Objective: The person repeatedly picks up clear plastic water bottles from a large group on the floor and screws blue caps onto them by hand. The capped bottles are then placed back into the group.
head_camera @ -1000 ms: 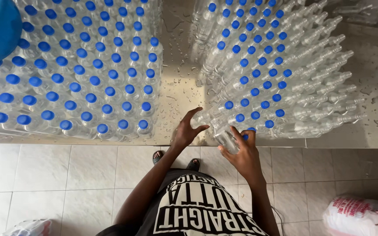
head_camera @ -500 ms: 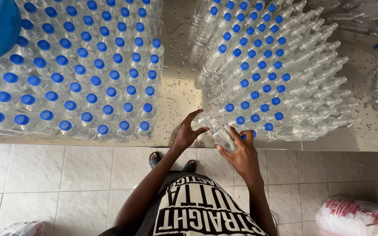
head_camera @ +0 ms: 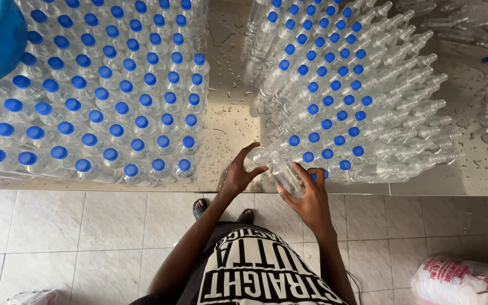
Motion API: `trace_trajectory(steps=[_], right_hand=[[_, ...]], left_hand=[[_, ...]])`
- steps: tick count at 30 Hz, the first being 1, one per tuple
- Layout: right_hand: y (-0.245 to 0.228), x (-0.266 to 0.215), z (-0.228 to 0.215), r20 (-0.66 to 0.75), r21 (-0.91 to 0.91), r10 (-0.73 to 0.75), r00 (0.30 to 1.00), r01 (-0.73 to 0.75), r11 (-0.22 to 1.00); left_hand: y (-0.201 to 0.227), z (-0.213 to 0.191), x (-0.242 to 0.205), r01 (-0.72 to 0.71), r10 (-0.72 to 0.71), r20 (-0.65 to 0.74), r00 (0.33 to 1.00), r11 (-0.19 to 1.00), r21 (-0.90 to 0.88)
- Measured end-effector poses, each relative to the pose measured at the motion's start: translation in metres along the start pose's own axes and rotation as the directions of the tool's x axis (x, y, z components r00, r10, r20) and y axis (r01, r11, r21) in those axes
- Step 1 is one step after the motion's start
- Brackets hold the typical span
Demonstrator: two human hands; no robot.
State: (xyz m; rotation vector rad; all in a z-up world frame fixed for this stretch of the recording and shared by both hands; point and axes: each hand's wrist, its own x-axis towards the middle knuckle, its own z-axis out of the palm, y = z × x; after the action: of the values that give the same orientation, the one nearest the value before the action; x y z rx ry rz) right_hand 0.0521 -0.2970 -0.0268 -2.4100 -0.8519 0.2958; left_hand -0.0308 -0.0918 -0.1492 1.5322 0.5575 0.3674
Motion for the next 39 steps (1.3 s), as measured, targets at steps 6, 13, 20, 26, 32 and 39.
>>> trace_trajectory(steps=[6, 13, 20, 26, 32, 39], right_hand=[[0.006, -0.011, -0.002, -0.280, 0.314, -0.007, 0.960, 0.099, 0.944], [0.087, -0.030, -0.030, -0.651, 0.338, 0.116, 0.751, 0.149, 0.929], [0.264, -0.010, 0.023, -0.779, 0.290, 0.255, 0.574, -0.030, 0.956], [0.311, 0.022, 0.060, -0.793, 0.323, 0.270, 0.547, 0.000, 0.947], [0.277, 0.043, 0.048, -0.707, 0.499, 0.408, 0.578, -0.001, 0.866], [0.285, 0.010, 0.046, -0.410, 0.850, 0.657, 0.633, 0.005, 0.526]], left_hand=[[0.010, 0.000, -0.009, -0.004, 0.005, -0.013, 1.000, 0.998, 0.056], [-0.053, 0.026, -0.003, -0.058, 0.077, -0.145, 0.986, 0.990, 0.132], [-0.103, 0.035, 0.010, -0.069, 0.115, -0.204, 0.972, 0.973, 0.219], [-0.101, 0.032, 0.005, 0.011, 0.050, -0.226, 0.973, 0.966, 0.260], [-0.051, 0.044, 0.018, 0.362, -0.325, -0.270, 0.907, 0.927, 0.100], [-0.018, 0.051, 0.022, 0.404, -0.362, -0.288, 0.887, 0.909, 0.102]])
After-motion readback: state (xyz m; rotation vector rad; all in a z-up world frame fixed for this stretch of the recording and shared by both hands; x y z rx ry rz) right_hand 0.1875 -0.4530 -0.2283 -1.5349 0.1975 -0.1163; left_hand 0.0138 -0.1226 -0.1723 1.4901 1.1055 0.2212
